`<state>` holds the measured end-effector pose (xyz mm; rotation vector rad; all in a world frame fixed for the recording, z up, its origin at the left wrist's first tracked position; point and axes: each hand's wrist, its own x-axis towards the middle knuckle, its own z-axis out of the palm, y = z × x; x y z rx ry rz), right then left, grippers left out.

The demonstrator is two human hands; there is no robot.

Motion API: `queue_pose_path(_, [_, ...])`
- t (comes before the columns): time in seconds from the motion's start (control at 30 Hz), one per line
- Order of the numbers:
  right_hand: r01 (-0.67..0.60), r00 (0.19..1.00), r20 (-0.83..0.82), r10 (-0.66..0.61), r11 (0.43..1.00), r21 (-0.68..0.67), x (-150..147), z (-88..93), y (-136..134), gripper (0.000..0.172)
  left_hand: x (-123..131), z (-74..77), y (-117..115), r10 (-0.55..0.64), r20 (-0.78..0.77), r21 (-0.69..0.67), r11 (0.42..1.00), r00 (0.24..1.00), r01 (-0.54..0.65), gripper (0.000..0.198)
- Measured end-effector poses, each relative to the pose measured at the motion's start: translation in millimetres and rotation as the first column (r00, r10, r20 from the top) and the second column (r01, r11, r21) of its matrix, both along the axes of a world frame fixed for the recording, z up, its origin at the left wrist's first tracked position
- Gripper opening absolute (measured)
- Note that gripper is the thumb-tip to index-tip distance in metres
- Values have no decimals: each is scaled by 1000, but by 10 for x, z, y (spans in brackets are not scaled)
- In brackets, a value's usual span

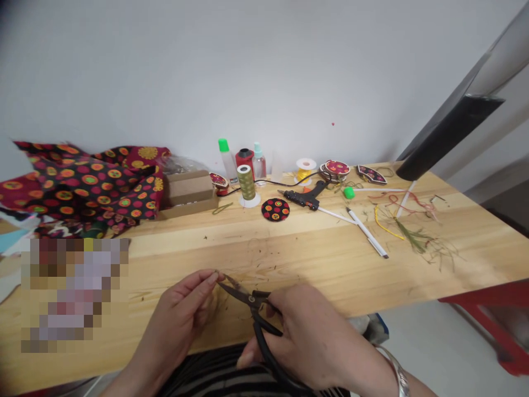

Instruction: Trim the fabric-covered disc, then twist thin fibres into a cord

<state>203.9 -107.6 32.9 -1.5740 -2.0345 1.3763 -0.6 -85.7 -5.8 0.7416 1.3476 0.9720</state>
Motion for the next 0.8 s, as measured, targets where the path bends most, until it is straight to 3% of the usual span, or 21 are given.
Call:
queue_pose_path(0.23, [8,1000,-3,-8,1000,15,-74,-26,67,29,35,16,-35,-98,-28,41,994,995,99,24])
queue_pose_path(0.8, [-13,993,-117,8,999,-35,-75,-20,99,24,46,28,-37,-94,-12,61,994,995,95,21])
